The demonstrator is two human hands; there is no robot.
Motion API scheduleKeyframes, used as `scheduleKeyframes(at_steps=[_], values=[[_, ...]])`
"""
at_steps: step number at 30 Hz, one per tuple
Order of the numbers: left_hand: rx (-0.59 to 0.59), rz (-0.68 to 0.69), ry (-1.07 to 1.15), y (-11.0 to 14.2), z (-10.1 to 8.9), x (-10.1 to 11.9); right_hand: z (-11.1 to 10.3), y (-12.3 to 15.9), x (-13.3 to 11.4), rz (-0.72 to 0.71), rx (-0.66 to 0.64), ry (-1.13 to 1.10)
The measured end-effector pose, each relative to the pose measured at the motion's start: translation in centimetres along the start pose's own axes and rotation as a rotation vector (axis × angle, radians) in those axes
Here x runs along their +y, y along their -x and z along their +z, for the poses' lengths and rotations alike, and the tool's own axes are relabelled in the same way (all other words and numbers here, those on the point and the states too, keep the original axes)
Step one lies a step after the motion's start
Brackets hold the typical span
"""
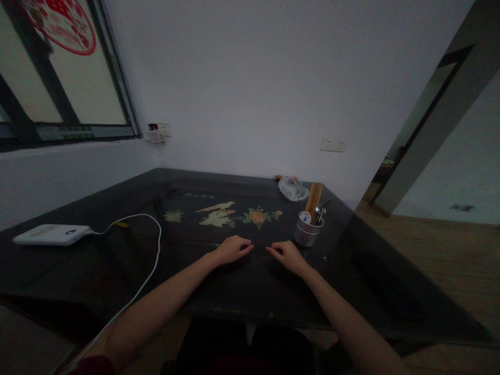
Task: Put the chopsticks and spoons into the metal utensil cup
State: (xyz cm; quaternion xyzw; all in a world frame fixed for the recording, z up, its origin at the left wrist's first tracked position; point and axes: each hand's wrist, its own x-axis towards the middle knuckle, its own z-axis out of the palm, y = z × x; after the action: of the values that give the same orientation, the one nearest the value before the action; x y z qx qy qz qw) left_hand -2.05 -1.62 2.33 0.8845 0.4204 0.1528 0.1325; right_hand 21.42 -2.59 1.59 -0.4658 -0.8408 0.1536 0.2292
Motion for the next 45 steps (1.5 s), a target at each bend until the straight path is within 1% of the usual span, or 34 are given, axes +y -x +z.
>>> scheduleKeyframes(at_steps=[14,24,29,38,45], values=[[0.012,0.023,-0.017,-0.07,0.35,-0.53,-0.13,-0.02,-0.05,-0.013,0.013,0.015],[0.012,0.020,-0.029,-0.01,0.15,-0.20,-0.29,-0.02,-0.23,-0.015,0.022,0.018],[-0.005,0.016,-0.038,-0.04,-0.02,-0.07,-0.28,-0.05,-0.24,-0.013,0.023,0.019],[0.011,0.012,-0.033,0.07,-0.09,0.05,-0.18,-0.03,-0.09,-0.018,0.026,0.015],[-0.011,0.011,-0.025,0.11,-0.25,0.11,-0.13,-0.06,0.02,-0.020,0.030,0.015]])
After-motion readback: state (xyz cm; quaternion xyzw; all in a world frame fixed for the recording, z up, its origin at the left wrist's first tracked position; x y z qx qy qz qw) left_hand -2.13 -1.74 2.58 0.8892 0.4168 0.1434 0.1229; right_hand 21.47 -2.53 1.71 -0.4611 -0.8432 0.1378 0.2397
